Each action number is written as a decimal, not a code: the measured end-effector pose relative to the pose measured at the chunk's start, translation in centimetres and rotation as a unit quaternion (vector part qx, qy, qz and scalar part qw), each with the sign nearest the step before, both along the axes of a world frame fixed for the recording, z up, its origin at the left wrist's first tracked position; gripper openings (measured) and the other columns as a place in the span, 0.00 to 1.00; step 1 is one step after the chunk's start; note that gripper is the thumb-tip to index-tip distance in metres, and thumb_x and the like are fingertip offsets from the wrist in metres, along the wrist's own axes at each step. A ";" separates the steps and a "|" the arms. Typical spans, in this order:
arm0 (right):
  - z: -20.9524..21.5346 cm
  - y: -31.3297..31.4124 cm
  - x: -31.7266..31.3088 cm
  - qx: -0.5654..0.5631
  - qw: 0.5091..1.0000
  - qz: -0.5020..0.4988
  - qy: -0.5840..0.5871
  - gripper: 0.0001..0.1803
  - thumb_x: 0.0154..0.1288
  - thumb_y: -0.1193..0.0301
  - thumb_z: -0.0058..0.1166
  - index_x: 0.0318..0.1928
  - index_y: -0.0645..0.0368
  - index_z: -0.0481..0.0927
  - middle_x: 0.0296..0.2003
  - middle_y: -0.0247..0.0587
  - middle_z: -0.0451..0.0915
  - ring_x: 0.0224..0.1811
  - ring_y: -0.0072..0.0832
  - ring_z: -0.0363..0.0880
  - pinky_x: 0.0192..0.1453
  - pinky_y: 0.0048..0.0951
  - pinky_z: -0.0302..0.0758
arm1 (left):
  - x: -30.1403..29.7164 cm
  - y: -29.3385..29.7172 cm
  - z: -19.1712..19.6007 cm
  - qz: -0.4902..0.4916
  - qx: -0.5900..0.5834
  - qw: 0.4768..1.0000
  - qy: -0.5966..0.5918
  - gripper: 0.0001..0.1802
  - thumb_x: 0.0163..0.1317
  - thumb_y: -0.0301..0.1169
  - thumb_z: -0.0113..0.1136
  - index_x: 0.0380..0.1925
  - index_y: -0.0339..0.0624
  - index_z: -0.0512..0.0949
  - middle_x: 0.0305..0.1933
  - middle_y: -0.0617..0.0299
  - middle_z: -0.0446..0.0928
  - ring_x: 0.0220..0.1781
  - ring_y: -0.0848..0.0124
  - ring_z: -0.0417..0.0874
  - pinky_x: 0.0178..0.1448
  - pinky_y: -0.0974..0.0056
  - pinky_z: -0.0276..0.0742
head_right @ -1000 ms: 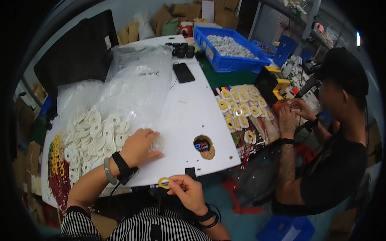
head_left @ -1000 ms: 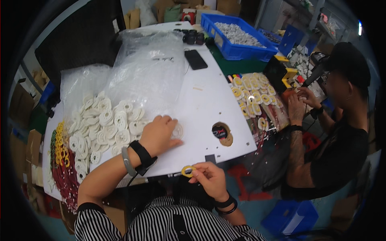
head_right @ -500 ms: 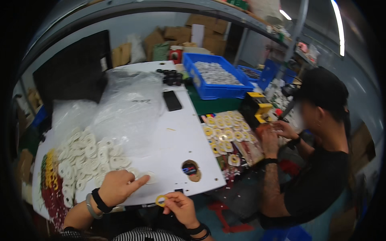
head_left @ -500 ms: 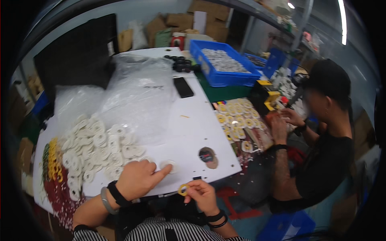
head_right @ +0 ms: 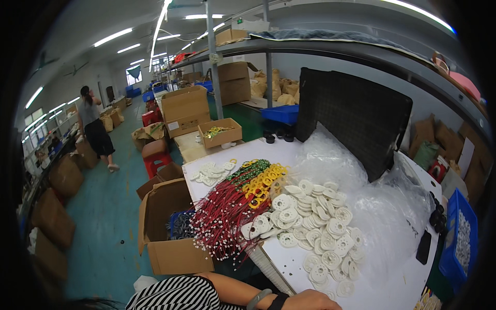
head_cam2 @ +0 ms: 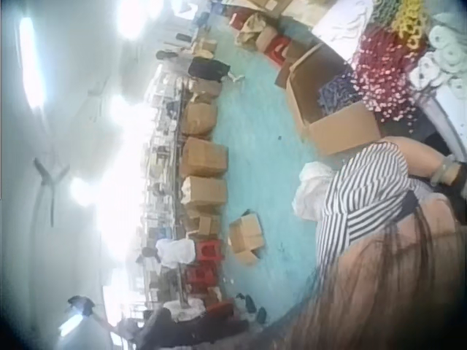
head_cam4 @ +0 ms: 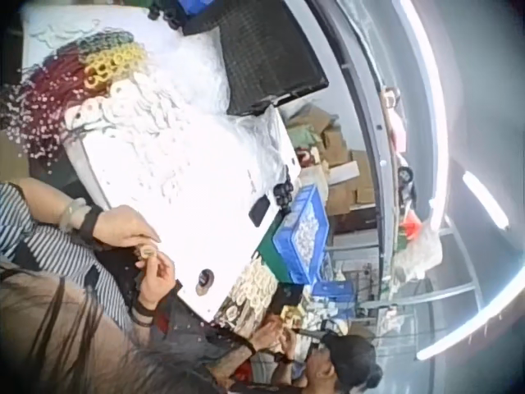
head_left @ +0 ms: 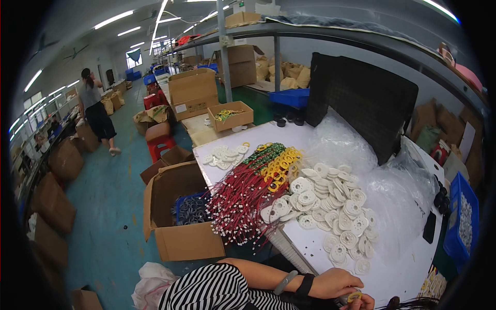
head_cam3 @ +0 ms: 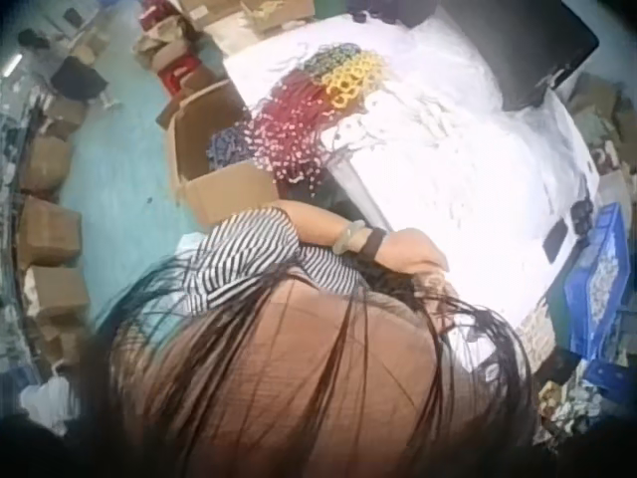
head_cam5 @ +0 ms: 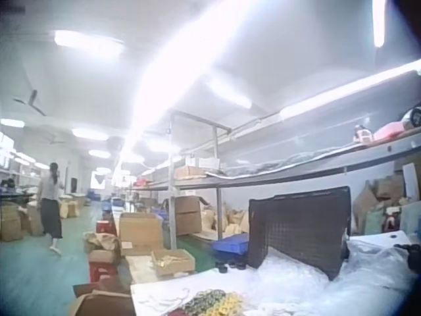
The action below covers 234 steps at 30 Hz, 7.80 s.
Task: Assembling small electronic coil components by threading wires through plastic rings and housing.
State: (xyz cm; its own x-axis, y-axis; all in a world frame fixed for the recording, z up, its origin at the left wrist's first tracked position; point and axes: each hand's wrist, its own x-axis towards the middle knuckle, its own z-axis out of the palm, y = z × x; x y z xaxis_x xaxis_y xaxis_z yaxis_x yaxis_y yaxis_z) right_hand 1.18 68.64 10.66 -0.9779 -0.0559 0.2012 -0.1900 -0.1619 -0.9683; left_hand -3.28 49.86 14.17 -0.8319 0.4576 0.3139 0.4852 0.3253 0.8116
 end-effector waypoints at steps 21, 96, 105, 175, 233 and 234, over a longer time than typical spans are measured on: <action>0.5 -3.6 -0.6 0.087 0.991 -0.098 -0.017 0.10 0.66 0.77 0.55 0.46 0.69 0.76 0.33 0.44 0.83 0.27 0.18 0.79 0.30 0.18 0.78 | -2.8 -3.0 -1.8 -0.049 0.220 0.895 -0.385 0.16 0.68 0.31 0.54 0.52 0.35 0.77 0.41 0.59 0.82 0.35 0.78 0.81 0.26 0.78 0.75; -2.8 15.4 9.8 -0.004 0.937 -0.342 -0.071 0.07 0.68 0.73 0.53 0.42 0.63 0.78 0.23 0.32 0.76 0.19 0.13 0.69 0.22 0.15 0.66 | -14.8 23.0 8.0 -0.305 -0.148 0.921 -0.193 0.14 0.63 0.33 0.60 0.43 0.34 0.75 0.29 0.59 0.80 0.23 0.75 0.80 0.21 0.69 0.78; -3.0 22.0 10.1 -0.022 0.887 -0.454 -0.079 0.10 0.69 0.72 0.53 0.46 0.64 0.76 0.27 0.33 0.77 0.20 0.12 0.70 0.23 0.13 0.66 | -20.2 41.0 1.6 -0.308 -0.201 0.917 -0.154 0.13 0.58 0.32 0.65 0.37 0.34 0.77 0.26 0.60 0.78 0.21 0.75 0.78 0.21 0.70 0.75; 7.4 -5.0 -4.1 0.432 0.876 0.214 -0.021 0.15 0.63 0.68 0.59 0.47 0.63 0.80 0.38 0.45 0.83 0.36 0.33 0.84 0.41 0.27 0.78 | -19.3 -39.1 3.8 0.468 -0.351 0.810 -0.042 0.17 0.47 0.40 0.68 0.30 0.36 0.80 0.27 0.54 0.82 0.33 0.60 0.85 0.36 0.61 0.80; 1.9 4.1 2.0 0.161 0.985 -0.038 -0.058 0.16 0.62 0.70 0.63 0.47 0.65 0.77 0.34 0.37 0.81 0.32 0.17 0.77 0.39 0.19 0.74 | -9.1 3.4 2.8 -0.215 -0.309 0.891 0.252 0.23 0.50 0.30 0.64 0.49 0.47 0.76 0.51 0.60 0.77 0.54 0.65 0.75 0.60 0.56 0.65; 1.6 4.2 2.0 0.147 0.986 -0.056 -0.058 0.16 0.62 0.70 0.62 0.47 0.65 0.77 0.34 0.37 0.81 0.32 0.16 0.76 0.38 0.19 0.74 | -10.4 4.0 3.3 -0.220 -0.310 0.890 0.253 0.23 0.50 0.30 0.64 0.49 0.47 0.76 0.51 0.60 0.77 0.54 0.65 0.75 0.60 0.56 0.65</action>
State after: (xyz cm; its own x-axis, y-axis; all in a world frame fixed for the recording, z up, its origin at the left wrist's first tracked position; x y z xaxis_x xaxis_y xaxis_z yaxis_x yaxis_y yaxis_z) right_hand 3.16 72.82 12.27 -0.9967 0.0140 0.0796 -0.0767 0.1455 -0.9864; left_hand -13.72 53.91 17.42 -0.3535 0.9197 0.1708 0.9284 0.3226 0.1844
